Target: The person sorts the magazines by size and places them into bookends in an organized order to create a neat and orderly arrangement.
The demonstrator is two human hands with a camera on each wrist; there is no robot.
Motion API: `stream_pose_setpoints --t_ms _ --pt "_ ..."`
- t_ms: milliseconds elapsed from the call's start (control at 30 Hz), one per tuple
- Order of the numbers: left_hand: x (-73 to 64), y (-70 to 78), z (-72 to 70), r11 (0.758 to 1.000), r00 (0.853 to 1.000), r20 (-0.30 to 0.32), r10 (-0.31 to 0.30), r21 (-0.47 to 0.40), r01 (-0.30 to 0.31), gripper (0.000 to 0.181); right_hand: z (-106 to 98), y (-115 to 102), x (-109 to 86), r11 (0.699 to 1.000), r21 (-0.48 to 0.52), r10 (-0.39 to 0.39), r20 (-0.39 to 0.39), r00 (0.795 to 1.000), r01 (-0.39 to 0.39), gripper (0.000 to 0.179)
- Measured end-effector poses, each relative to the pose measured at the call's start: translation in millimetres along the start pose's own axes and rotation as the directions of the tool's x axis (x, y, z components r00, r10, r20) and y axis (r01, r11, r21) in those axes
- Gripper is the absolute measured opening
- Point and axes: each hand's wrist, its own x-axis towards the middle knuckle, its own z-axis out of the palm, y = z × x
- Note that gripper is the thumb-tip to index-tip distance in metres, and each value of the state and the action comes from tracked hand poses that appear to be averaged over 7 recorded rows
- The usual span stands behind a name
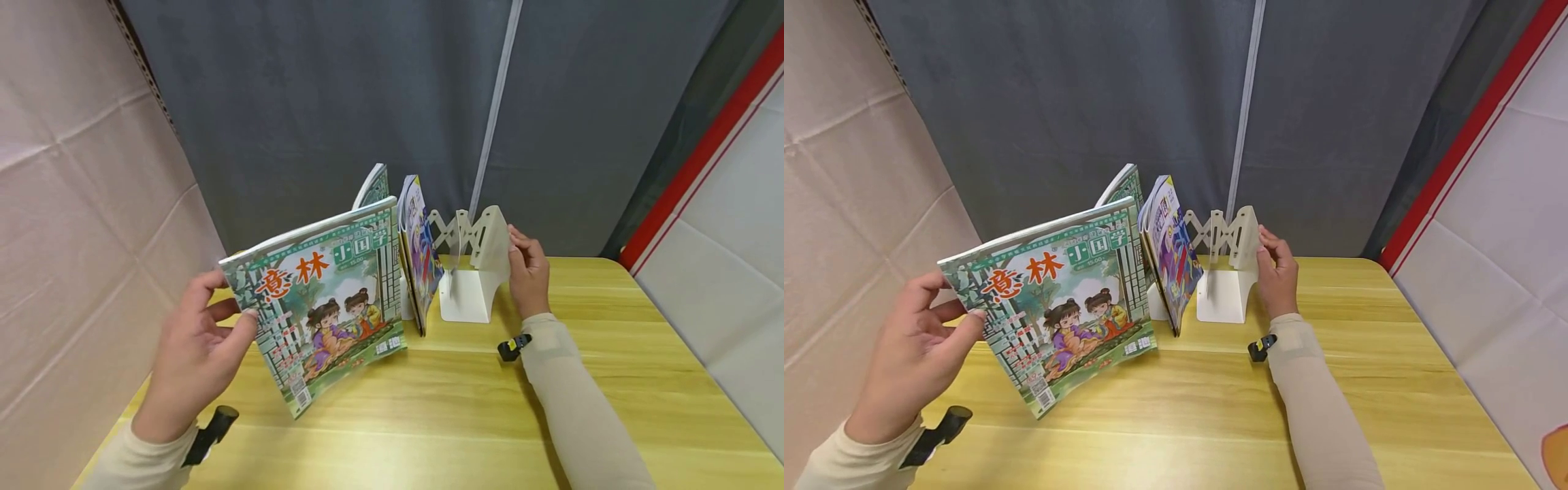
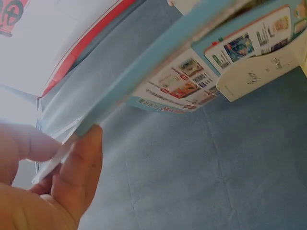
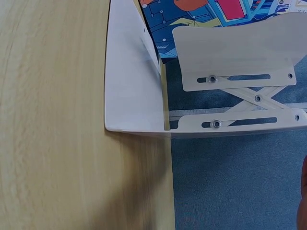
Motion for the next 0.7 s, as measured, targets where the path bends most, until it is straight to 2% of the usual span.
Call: stream_pose_setpoints --t_ms 167,333,467,600,700 --pt "-0.4 6.1 -3.1 0.999 0.999 -0.019 -0.027 0.033 0.027 0.043 -2 -9 -12.4 1.000 -0.010 0.012 -0.029 0.999 -0.013 0.023" --pt "-1.5 8.3 -4.4 1.000 1.000 -0.024 -0.015 -0.025 0.014 0.045 -3 -21 -24.6 0.999 -0.017 0.029 -0.066 0.997 -0.030 0.023" --pt "-2.5 10.0 -1.9 0.999 0.998 -0.046 -0.040 -0.037 0.039 0.044 -5 -30 -35.1 0.999 -0.020 0.041 -0.093 0.995 -0.043 0.023" --pt "-3.0 10.7 3.1 0.998 0.996 -0.058 -0.065 0.015 0.066 0.042 -6 -38 -45.9 0.998 -0.038 0.044 -0.117 0.992 -0.048 0.024" --pt "-3.4 11.0 1.4 0.998 0.997 -0.055 -0.057 0.036 0.059 0.039 -11 -61 -54.7 0.995 -0.081 0.042 -0.144 0.989 -0.054 0.025"
